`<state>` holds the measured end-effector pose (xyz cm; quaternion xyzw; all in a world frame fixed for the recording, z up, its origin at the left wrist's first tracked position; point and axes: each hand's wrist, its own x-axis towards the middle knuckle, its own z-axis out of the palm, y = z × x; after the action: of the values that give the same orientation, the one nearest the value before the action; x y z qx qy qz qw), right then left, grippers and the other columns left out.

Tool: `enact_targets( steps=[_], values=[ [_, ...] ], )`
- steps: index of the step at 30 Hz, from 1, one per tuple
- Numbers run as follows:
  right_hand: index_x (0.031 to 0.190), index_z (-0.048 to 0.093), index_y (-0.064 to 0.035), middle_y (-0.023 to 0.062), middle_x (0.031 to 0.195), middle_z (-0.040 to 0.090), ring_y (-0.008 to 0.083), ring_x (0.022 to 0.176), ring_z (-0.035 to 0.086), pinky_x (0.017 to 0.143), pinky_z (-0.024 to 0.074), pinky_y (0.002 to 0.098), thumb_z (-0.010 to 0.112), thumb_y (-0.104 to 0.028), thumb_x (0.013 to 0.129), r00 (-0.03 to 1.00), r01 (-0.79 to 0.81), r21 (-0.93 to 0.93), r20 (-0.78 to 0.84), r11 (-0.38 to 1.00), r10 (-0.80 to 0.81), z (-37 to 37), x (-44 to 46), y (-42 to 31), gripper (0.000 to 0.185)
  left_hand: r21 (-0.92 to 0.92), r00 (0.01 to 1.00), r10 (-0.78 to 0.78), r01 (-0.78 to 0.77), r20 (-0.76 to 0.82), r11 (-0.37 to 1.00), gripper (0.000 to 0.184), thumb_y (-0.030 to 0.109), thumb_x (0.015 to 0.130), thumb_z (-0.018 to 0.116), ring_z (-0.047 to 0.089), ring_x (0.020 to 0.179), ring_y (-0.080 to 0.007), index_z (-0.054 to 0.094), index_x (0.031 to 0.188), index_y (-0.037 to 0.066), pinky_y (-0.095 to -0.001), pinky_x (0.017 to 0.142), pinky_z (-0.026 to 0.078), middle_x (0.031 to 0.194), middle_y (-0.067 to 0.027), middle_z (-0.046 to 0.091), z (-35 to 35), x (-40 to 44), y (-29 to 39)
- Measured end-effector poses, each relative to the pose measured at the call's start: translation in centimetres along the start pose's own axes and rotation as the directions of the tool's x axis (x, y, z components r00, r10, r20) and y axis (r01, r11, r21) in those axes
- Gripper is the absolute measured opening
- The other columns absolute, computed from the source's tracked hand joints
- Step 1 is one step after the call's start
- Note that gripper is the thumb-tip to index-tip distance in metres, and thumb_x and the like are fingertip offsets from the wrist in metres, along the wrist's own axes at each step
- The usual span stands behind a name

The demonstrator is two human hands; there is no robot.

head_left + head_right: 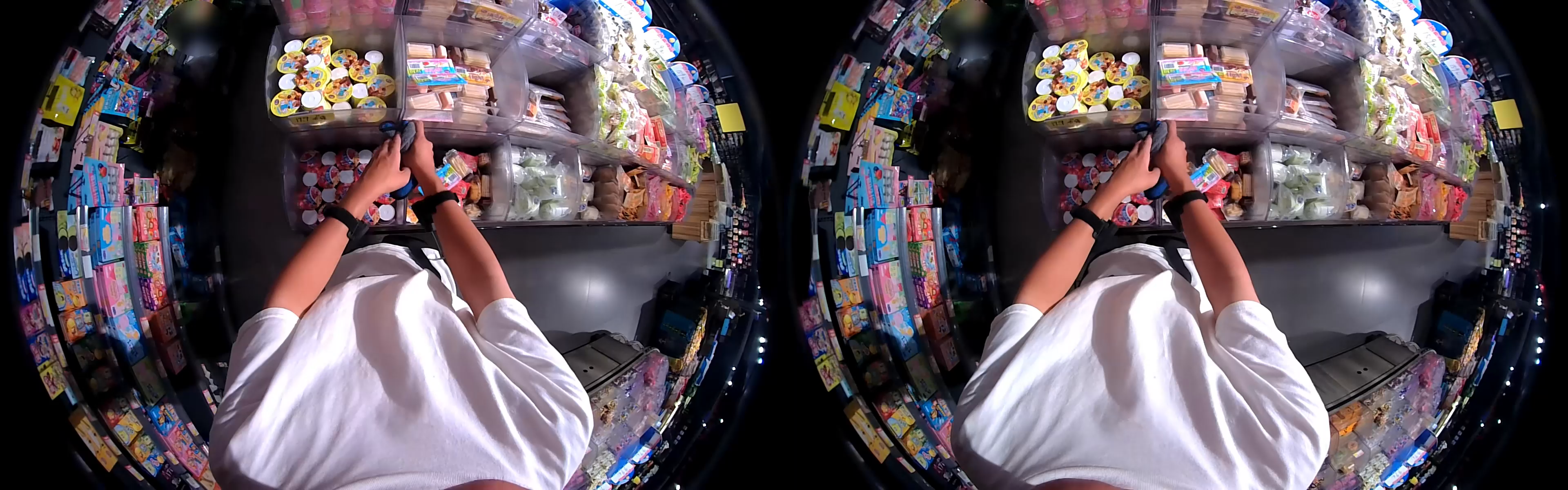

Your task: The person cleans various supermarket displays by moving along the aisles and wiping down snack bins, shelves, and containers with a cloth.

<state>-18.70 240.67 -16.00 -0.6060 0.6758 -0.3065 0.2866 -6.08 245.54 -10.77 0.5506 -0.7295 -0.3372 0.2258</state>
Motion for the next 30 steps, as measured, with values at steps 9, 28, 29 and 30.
enact_targets(
  steps=[9,28,29,30],
  values=[
    [0.125,0.047,-0.0124,0.0261,0.099,0.068,0.0447,0.096,0.066,0.075,0.0533,0.0449,0.074,-0.014,0.079,1.000,0.026,0.244,-0.001,0.969,-0.026,-1.6,-3.1,2.4,0.053,-0.166,0.990,0.119,-0.130,-0.074,0.978,0.068,0.020,0.081,0.069,0.054,0.117,-0.0445,0.038,0.138,0.004,-0.0466,0.096,0.046,0.131,-0.0257,0.051,1.7,-2.2,-1.4],
    [0.133,0.031,-0.0034,0.0160,0.113,0.057,0.0236,0.103,0.061,0.087,0.0499,0.0352,0.063,-0.005,0.084,0.975,0.211,0.389,-0.022,0.897,-0.220,3.7,-9.0,-4.7,0.059,-0.150,0.981,0.194,-0.195,-0.022,0.969,0.049,-0.005,0.068,0.070,0.058,0.102,-0.0431,0.050,0.112,0.005,-0.0480,0.082,0.050,0.112,-0.0180,0.055,-9.9,-5.5,-3.3],
    [0.134,0.031,-0.0040,0.0167,0.114,0.058,0.0249,0.103,0.061,0.087,0.0494,0.0358,0.062,-0.003,0.083,0.968,0.239,0.338,-0.007,0.910,-0.252,5.3,-9.2,-5.6,0.060,-0.140,0.986,0.164,-0.165,-0.017,0.976,0.049,-0.004,0.068,0.069,0.058,0.103,-0.0429,0.050,0.112,0.005,-0.0481,0.082,0.050,0.113,-0.0180,0.056,-11.1,-6.2,-4.7],
    [0.134,0.031,-0.0043,0.0182,0.113,0.057,0.0271,0.104,0.061,0.089,0.0478,0.0360,0.060,0.001,0.080,0.981,0.120,0.393,0.094,0.911,-0.170,6.9,-9.4,-7.3,0.061,-0.151,0.994,0.110,-0.109,-0.004,0.983,0.047,-0.002,0.071,0.069,0.058,0.104,-0.0430,0.049,0.113,0.005,-0.0481,0.082,0.050,0.115,-0.0182,0.055,-12.3,-6.9,-6.3]
  ],
)
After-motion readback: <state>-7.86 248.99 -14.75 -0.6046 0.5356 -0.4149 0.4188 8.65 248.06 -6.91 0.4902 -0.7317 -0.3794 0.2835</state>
